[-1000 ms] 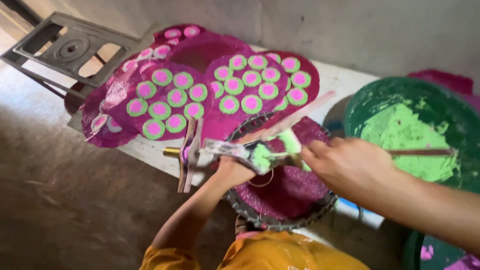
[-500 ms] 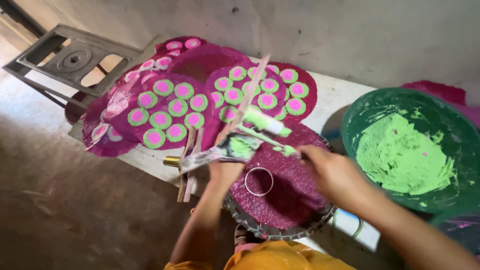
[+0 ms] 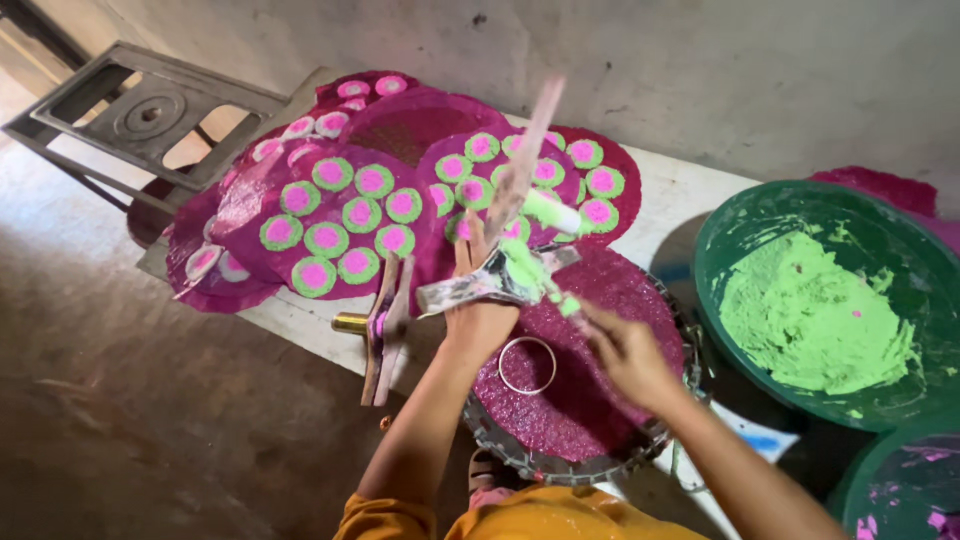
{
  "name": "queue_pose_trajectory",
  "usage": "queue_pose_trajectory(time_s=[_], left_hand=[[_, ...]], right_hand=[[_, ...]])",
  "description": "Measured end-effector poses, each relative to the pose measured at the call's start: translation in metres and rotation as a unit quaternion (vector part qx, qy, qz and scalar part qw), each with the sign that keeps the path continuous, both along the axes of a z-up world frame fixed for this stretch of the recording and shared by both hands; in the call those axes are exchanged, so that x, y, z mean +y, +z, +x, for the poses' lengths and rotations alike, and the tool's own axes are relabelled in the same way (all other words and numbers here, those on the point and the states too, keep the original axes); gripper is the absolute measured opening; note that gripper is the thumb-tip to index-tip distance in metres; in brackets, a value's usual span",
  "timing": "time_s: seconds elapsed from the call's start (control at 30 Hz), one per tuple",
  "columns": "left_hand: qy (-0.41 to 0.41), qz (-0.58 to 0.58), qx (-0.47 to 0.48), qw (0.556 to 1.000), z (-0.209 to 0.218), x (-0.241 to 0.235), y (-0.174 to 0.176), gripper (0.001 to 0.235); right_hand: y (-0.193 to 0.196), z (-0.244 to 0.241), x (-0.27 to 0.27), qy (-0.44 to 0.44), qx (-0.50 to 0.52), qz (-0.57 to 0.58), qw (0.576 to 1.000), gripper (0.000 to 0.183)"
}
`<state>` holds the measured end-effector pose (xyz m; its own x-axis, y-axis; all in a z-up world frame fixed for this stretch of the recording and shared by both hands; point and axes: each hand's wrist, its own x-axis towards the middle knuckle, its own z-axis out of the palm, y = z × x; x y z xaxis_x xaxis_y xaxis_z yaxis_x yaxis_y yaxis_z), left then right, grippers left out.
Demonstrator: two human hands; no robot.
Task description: The person uses a handheld wooden mold to form pink and green patterned dough discs, pressing colorful dough into the tool and arranging the finished pieces on sheets.
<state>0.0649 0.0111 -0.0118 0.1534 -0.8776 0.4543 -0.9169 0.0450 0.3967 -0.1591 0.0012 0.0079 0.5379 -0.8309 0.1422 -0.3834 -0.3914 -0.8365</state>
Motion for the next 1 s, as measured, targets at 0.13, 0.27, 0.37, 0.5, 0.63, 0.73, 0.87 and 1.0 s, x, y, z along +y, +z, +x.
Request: queue_pose_trajectory(time_s=[0.13,0.27,0.37,0.5,0.63,0.73,0.87,1.0], left_hand=[[0.03,0.045,0.045,0.998,0.021,-0.016,-0.016,0.071],[0.057,0.124,0.241,0.961,0.063,-0.028,-0.045,0.049],[-0.036,0.084,0.582,0.808,0.072,-0.029,-0.071,0.038],[-0.051,0.296,0.723,0.622,0.041,-0.008,-0.096,0.03],[-0.411,0.33,0.819,0.226,-0.018,0.025,-0.097,0.035],[-0.347,0.403,0.789,0.307,-0.02,0.041,-0.079,0.053],[-0.504,0.192,0.526,0.657,0.039,0.057,-0.04,0.063],[-0.378,0.349,0.537,0.669,0.075,0.065,0.02,0.045]], right_hand=[[-0.047,-0.006,0.016,0.012,0.014,0.0,1.0,0.04],[-0.045,-0.072,-0.007,-0.142,0.264,0.221,0.928,0.051],[-0.005,-0.143,-0.062,-0.243,0.212,0.076,0.944,0.054],[0.023,-0.141,-0.078,-0.259,0.298,-0.111,0.912,0.09],[0.005,-0.024,-0.018,-0.052,-0.362,0.015,0.931,0.107],[0.017,0.024,0.005,0.083,-0.612,0.132,0.776,0.102],[0.052,0.017,0.025,0.065,-0.482,0.087,0.869,0.097],[0.083,0.026,0.043,0.147,-0.177,-0.234,0.945,0.085]])
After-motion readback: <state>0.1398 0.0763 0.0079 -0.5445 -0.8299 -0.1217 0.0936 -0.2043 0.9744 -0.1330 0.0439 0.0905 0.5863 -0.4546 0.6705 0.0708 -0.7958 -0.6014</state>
